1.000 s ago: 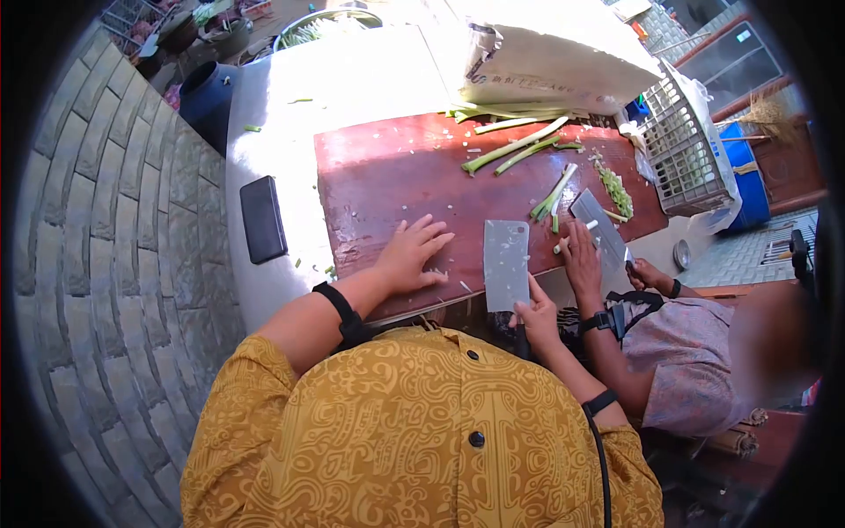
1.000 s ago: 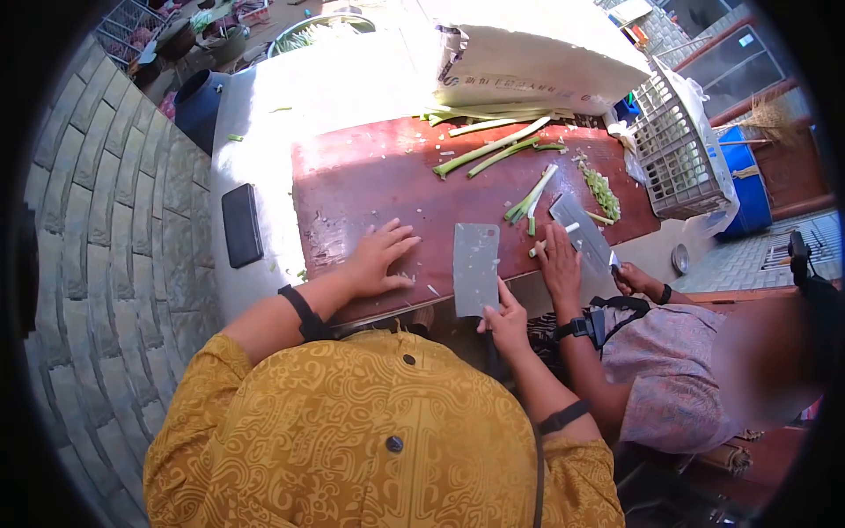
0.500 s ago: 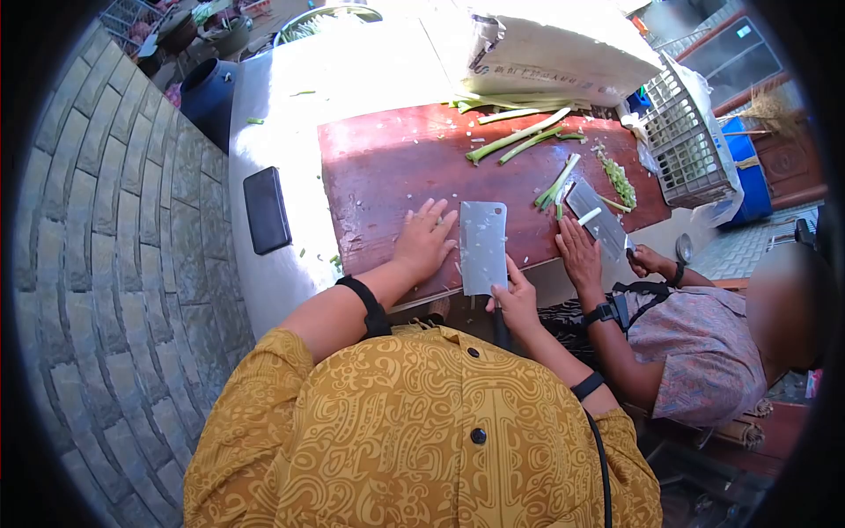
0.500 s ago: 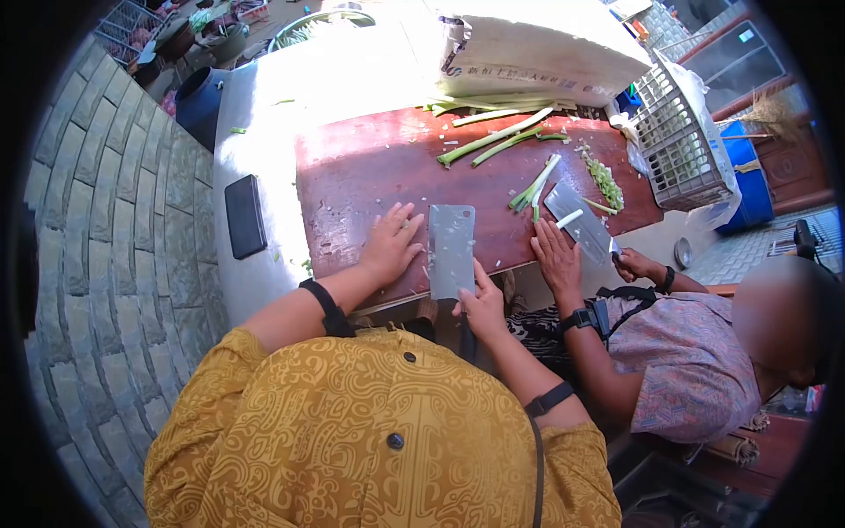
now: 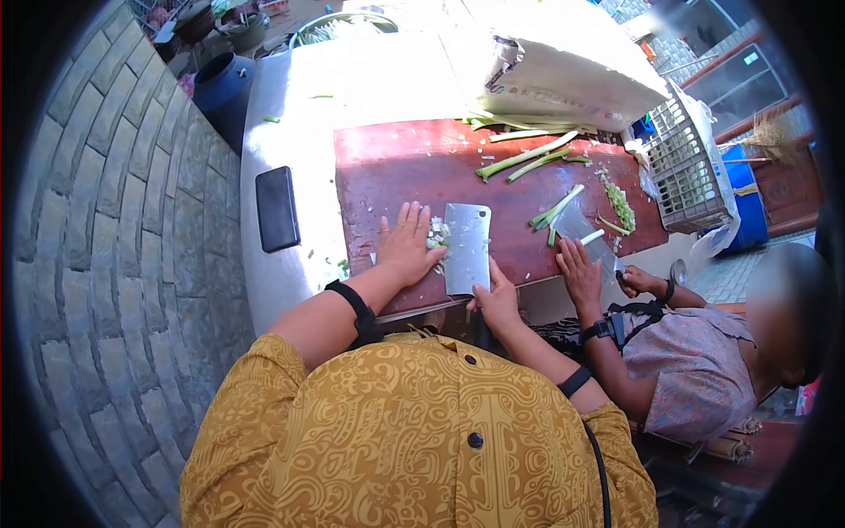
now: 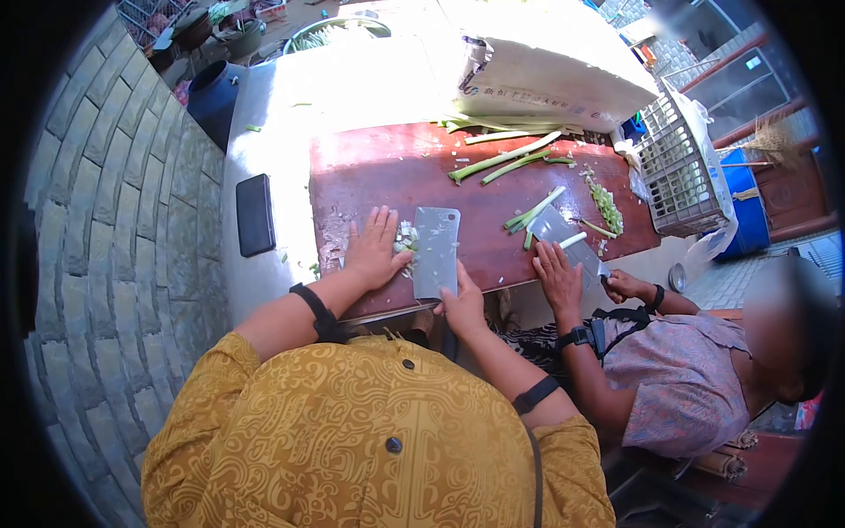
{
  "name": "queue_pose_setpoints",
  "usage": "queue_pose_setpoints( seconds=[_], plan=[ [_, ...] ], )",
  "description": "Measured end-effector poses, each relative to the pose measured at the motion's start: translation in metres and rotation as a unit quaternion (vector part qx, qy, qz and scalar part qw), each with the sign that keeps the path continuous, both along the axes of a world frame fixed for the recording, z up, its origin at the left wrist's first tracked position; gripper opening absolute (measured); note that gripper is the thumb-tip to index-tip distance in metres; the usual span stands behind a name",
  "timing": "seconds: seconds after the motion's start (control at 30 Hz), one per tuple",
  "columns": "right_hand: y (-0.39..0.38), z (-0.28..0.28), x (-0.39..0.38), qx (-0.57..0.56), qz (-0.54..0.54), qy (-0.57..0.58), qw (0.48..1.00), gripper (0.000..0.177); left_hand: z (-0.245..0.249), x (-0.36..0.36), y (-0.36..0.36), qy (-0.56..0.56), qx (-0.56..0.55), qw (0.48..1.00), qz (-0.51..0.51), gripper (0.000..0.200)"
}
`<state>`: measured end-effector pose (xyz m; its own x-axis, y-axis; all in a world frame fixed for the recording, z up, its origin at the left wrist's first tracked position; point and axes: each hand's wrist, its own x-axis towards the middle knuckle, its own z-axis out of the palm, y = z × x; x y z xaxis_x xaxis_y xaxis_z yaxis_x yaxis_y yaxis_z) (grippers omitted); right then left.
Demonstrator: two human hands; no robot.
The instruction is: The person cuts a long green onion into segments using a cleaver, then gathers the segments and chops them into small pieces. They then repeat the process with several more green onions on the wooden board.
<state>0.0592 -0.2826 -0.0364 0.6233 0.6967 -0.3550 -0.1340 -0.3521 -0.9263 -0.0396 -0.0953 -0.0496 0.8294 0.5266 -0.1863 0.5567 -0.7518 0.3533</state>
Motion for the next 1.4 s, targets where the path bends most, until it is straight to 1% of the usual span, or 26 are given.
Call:
queue_pose_setpoints(
  seconds=[0.2,0.3,0.4,0.53,0.63,0.73,0.8,0.83,0.93,0.97,1.07,1.1,1.17,1.23,1.33,1.4],
  plan=[
    [0.017,-0.003,-0.010,-0.002,0.010,0.022,1.000,0.062,0.002,0.006,-0.005,-0.014,-0.014,1.000,0.013,0.080],
    [0.023,-0.007,-0.013,-0.013,0.039,0.007,0.999,0.064,-0.001,0.006,-0.005,-0.015,-0.016,1.000,0.013,0.080],
    [0.033,-0.001,-0.017,-0.017,0.064,0.031,0.997,0.065,-0.001,0.006,-0.004,-0.022,-0.025,0.999,0.021,0.080],
    [0.042,0.006,-0.021,-0.029,0.070,0.071,0.995,0.063,-0.002,0.003,-0.004,-0.046,-0.033,0.998,0.028,0.081],
    [0.049,0.005,-0.022,-0.040,0.078,0.101,0.991,0.061,-0.004,0.000,-0.002,-0.092,-0.043,0.995,0.017,0.081],
    [0.055,-0.002,-0.018,-0.038,0.084,0.171,0.981,0.060,-0.003,-0.002,0.000,-0.091,-0.026,0.995,-0.029,0.080],
    [0.055,-0.004,-0.013,-0.026,0.068,0.227,0.971,0.059,0.002,-0.004,-0.001,-0.129,-0.020,0.989,-0.065,0.078],
    [0.055,-0.004,-0.010,-0.023,0.075,0.232,0.970,0.060,0.006,-0.006,-0.001,-0.147,-0.017,0.985,-0.083,0.077],
    [0.052,-0.001,-0.004,-0.011,0.087,0.247,0.965,0.061,0.015,-0.018,0.010,-0.269,-0.074,0.958,-0.069,0.073],
    [0.049,0.003,-0.002,-0.004,0.086,0.250,0.964,0.062,0.014,-0.024,0.016,-0.296,-0.041,0.952,-0.063,0.079],
    [0.044,0.013,0.002,-0.003,0.083,0.246,0.966,0.063,0.008,-0.054,0.038,-0.316,-0.055,0.946,-0.046,0.090],
    [0.043,0.014,0.003,-0.007,0.080,0.238,0.968,0.063,0.011,-0.065,0.044,-0.256,-0.028,0.965,-0.049,0.103],
    [0.040,0.015,0.004,-0.012,0.072,0.226,0.971,0.064,0.016,-0.076,0.048,-0.128,0.003,0.992,-0.019,0.105],
    [0.037,0.015,0.005,-0.008,0.072,0.217,0.973,0.064,0.016,-0.077,0.052,-0.014,0.033,0.999,0.018,0.105],
    [0.032,0.012,0.007,0.002,0.063,0.220,0.973,0.065,-0.006,-0.073,0.056,-0.042,0.038,0.998,0.006,0.092],
    [0.030,0.011,0.009,0.007,0.061,0.223,0.973,0.066,-0.015,-0.073,0.048,-0.051,0.049,0.997,-0.029,0.081]
  ],
)
